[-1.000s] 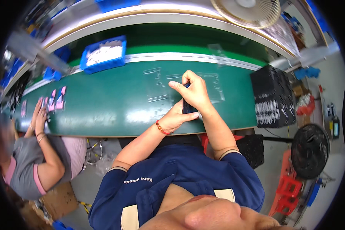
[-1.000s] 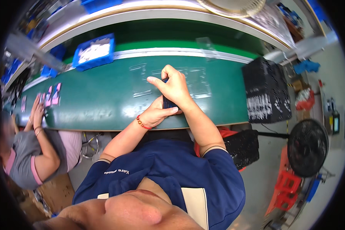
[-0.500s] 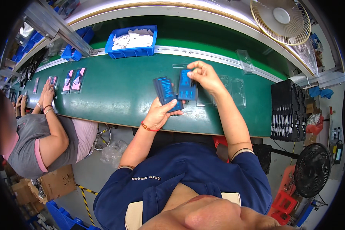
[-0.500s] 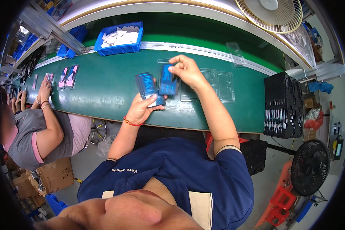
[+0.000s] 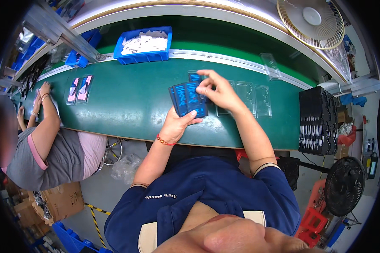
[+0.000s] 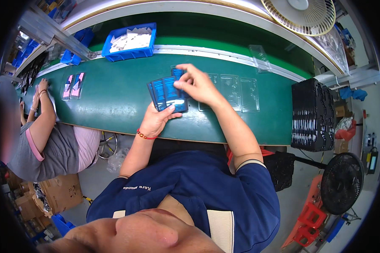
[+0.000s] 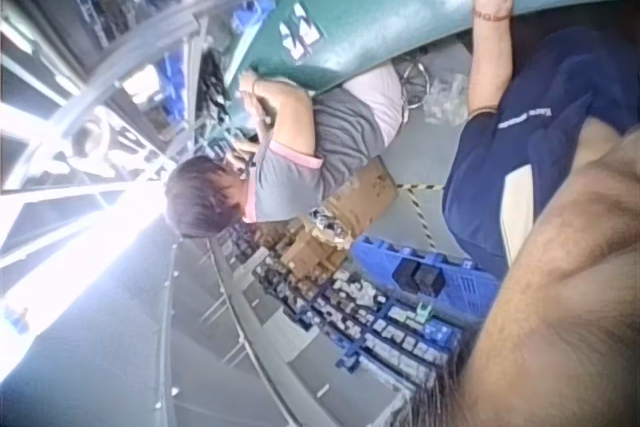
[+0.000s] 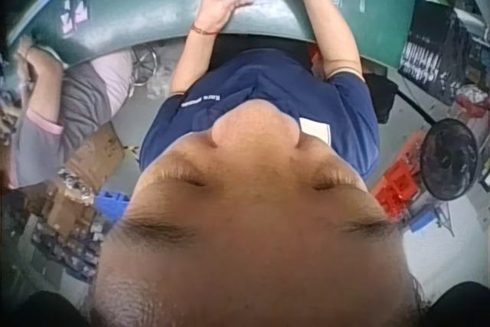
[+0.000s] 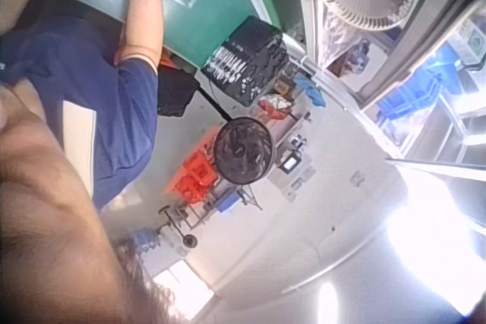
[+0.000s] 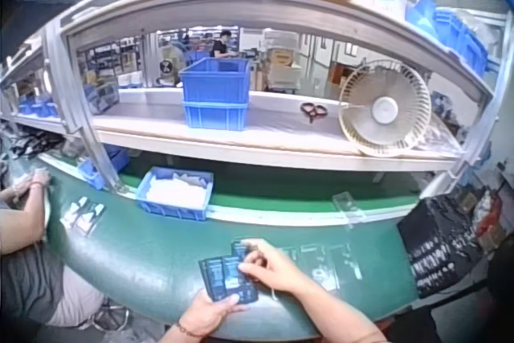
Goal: Manually assemble and package electronic components into plastic trays.
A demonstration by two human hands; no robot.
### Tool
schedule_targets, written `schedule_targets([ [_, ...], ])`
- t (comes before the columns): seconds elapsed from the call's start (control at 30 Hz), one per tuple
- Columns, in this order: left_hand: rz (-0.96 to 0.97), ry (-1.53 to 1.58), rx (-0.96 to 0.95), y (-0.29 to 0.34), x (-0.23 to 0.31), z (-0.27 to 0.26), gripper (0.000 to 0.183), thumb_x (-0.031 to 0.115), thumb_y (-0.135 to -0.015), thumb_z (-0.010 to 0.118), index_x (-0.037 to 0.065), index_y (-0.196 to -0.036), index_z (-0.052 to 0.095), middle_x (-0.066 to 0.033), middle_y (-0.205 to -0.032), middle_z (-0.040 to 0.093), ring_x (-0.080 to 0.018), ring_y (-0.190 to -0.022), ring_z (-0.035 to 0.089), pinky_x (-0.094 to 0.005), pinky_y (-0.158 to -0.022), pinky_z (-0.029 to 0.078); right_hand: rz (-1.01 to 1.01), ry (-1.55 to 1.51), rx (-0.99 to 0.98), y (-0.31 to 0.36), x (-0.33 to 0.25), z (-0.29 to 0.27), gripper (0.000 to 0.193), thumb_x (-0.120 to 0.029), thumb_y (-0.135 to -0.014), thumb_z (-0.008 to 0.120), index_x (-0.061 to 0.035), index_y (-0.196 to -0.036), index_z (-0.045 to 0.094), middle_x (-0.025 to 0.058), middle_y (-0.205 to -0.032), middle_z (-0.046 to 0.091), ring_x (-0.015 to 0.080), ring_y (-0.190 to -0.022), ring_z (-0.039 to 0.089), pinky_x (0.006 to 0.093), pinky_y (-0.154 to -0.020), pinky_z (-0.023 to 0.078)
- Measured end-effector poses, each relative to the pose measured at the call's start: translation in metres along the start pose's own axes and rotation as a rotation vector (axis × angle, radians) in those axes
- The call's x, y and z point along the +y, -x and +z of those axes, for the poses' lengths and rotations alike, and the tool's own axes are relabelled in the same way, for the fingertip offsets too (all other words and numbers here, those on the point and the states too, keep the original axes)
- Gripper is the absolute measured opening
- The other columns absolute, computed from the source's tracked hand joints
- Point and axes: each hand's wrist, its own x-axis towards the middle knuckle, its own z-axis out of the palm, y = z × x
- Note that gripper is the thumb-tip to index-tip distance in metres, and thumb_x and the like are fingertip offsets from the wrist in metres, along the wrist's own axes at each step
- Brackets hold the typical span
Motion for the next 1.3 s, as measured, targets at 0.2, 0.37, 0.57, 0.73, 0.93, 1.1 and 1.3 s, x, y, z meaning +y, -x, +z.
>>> schedule_targets([
  [0.2,-0.1,0.07,-0.048,-0.009,-0.006,0.022,0.046,0.011,-0.095,0.052,0.011,-0.138,0.035,-0.0143,-0.124,0.055,-0.0248,-0.109,0.059,-0.0402,-0.085,0.056,0.155,-0.14,0.164,0.028,0.011,-0.039,0.034,-0.001,-0.085,0.062,-0.0037,-0.119,0.055,-0.0003,-0.076,0.06,0.005,-0.067,0.056,0.0211,-0.062,0.048],
  [0.37,-0.108,0.282,-0.11,-0.012,-0.002,0.021,0.042,0.019,-0.101,0.042,0.009,-0.14,0.033,-0.0164,-0.132,0.049,-0.0269,-0.118,0.053,-0.0454,-0.095,0.05,0.143,0.692,0.188,0.035,0.032,-0.05,0.034,-0.02,-0.074,0.076,-0.0102,-0.104,0.065,0.0045,-0.071,0.057,0.019,-0.078,0.056,0.0359,-0.08,0.04],
  [0.57,-0.086,0.02,-0.038,-0.017,-0.012,0.029,0.037,0.014,-0.098,0.049,0.009,-0.134,0.039,-0.0126,-0.122,0.055,-0.0234,-0.105,0.061,-0.0407,-0.081,0.058,-0.021,0.546,0.388,0.045,0.021,-0.033,0.045,-0.025,-0.074,0.077,-0.0065,-0.112,0.061,0.0056,-0.087,0.062,0.0188,-0.085,0.057,0.0334,-0.08,0.042],
  [0.73,-0.06,-0.103,-0.028,-0.026,-0.035,0.052,0.053,0.003,-0.089,0.061,0.009,-0.135,0.035,-0.0109,-0.11,0.059,-0.0187,-0.092,0.063,-0.0325,-0.06,0.06,0.064,-0.196,0.223,0.062,0.01,-0.025,0.041,-0.003,-0.085,0.064,-0.0023,-0.125,0.054,-0.0044,-0.076,0.054,0.0023,-0.071,0.05,0.0172,-0.069,0.042],
  [0.93,-0.044,-0.151,-0.021,-0.023,-0.024,0.04,0.065,0.004,-0.091,0.058,0.01,-0.145,0.023,-0.0162,-0.11,0.058,-0.0207,-0.094,0.062,-0.033,-0.064,0.06,0.244,0.382,0.376,0.065,0.037,-0.1,0.041,-0.011,-0.077,0.073,-0.0082,-0.117,0.063,0.0027,-0.066,0.05,0.0139,-0.068,0.052,0.0295,-0.067,0.043],
  [1.1,0.004,-0.17,-0.015,-0.026,-0.018,0.039,0.064,0.004,-0.091,0.058,0.011,-0.145,0.024,-0.0172,-0.111,0.059,-0.0228,-0.097,0.063,-0.0344,-0.066,0.061,0.118,0.784,0.381,0.074,0.044,-0.083,0.048,-0.027,-0.071,0.078,-0.0096,-0.113,0.065,0.006,-0.089,0.058,0.0247,-0.094,0.054,0.0384,-0.087,0.035],
  [1.3,-0.036,-0.248,-0.132,-0.037,-0.032,0.059,0.07,-0.005,-0.088,0.055,0.012,-0.146,0.019,-0.0129,-0.115,0.056,-0.0209,-0.098,0.062,-0.0314,-0.066,0.061,-0.075,0.251,0.429,0.08,0.02,-0.036,0.031,-0.022,-0.078,0.074,-0.0052,-0.102,0.064,0.0047,-0.08,0.06,0.0146,-0.076,0.058,0.0316,-0.07,0.045],
])
